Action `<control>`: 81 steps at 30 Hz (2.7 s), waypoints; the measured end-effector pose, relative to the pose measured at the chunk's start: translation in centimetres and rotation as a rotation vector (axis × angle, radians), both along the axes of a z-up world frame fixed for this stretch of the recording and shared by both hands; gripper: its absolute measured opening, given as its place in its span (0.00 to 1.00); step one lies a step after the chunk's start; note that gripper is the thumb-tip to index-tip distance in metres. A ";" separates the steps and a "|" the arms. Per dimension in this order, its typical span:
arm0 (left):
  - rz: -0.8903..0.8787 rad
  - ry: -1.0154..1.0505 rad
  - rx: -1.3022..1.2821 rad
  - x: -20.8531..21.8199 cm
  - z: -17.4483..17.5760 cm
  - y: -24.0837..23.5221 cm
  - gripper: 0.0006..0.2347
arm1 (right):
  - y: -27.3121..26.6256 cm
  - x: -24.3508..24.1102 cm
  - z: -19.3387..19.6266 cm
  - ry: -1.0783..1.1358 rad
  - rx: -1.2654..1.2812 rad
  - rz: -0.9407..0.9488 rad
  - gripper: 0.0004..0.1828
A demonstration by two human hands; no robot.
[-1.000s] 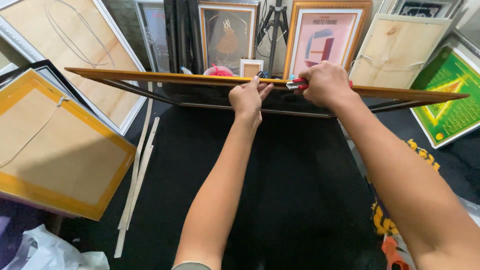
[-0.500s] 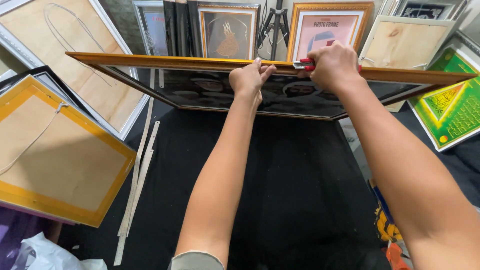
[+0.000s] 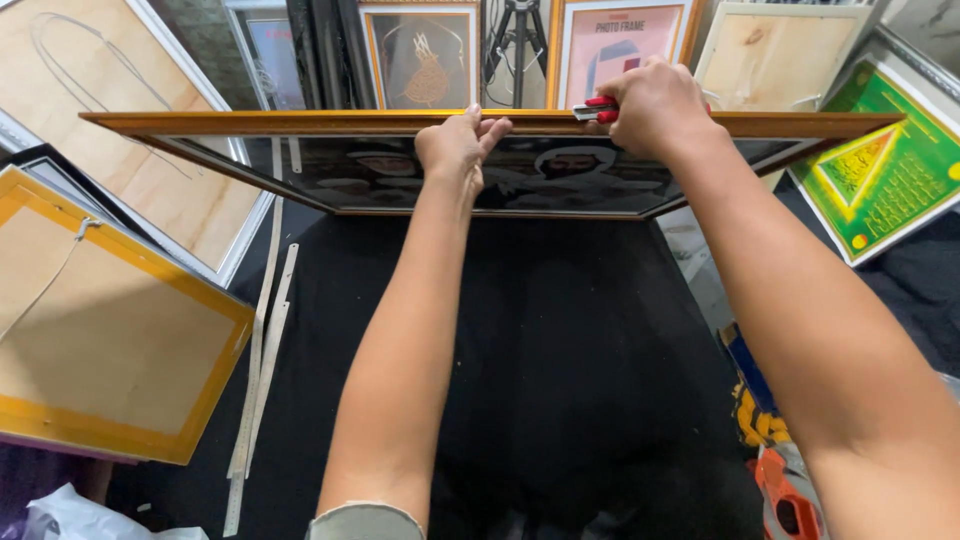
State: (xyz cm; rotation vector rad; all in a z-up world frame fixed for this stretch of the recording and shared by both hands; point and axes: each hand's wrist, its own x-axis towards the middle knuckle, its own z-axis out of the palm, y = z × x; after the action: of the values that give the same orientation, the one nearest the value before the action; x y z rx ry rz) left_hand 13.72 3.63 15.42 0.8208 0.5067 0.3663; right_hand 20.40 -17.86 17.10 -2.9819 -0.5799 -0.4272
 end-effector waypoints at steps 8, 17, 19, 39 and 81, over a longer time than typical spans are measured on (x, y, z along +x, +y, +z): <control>-0.016 0.003 -0.001 -0.2 -1.5 0.3 0.10 | -0.7 -1.4 -0.8 0.008 -0.028 0.003 0.15; -0.021 0.031 0.002 -2.1 -1.4 0.1 0.10 | -2.8 -4.9 4.1 0.249 0.187 -0.096 0.24; -0.027 0.007 0.000 -1.7 -2.7 0.1 0.09 | -5.3 -3.3 3.6 0.187 0.086 -0.091 0.25; 0.006 0.337 -0.124 -23.2 -29.6 -3.0 0.10 | -20.1 -17.4 -21.3 0.319 0.299 -0.219 0.19; -0.711 0.819 0.453 -24.8 -44.1 -9.8 0.35 | -37.8 -39.9 -33.8 0.210 1.394 -0.575 0.28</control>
State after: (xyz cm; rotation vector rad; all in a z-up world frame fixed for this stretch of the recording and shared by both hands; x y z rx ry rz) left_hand -11.03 -6.13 -28.63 1.5302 0.8525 -0.5684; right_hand -19.50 -55.71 -16.73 -1.7056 0.4771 -0.3153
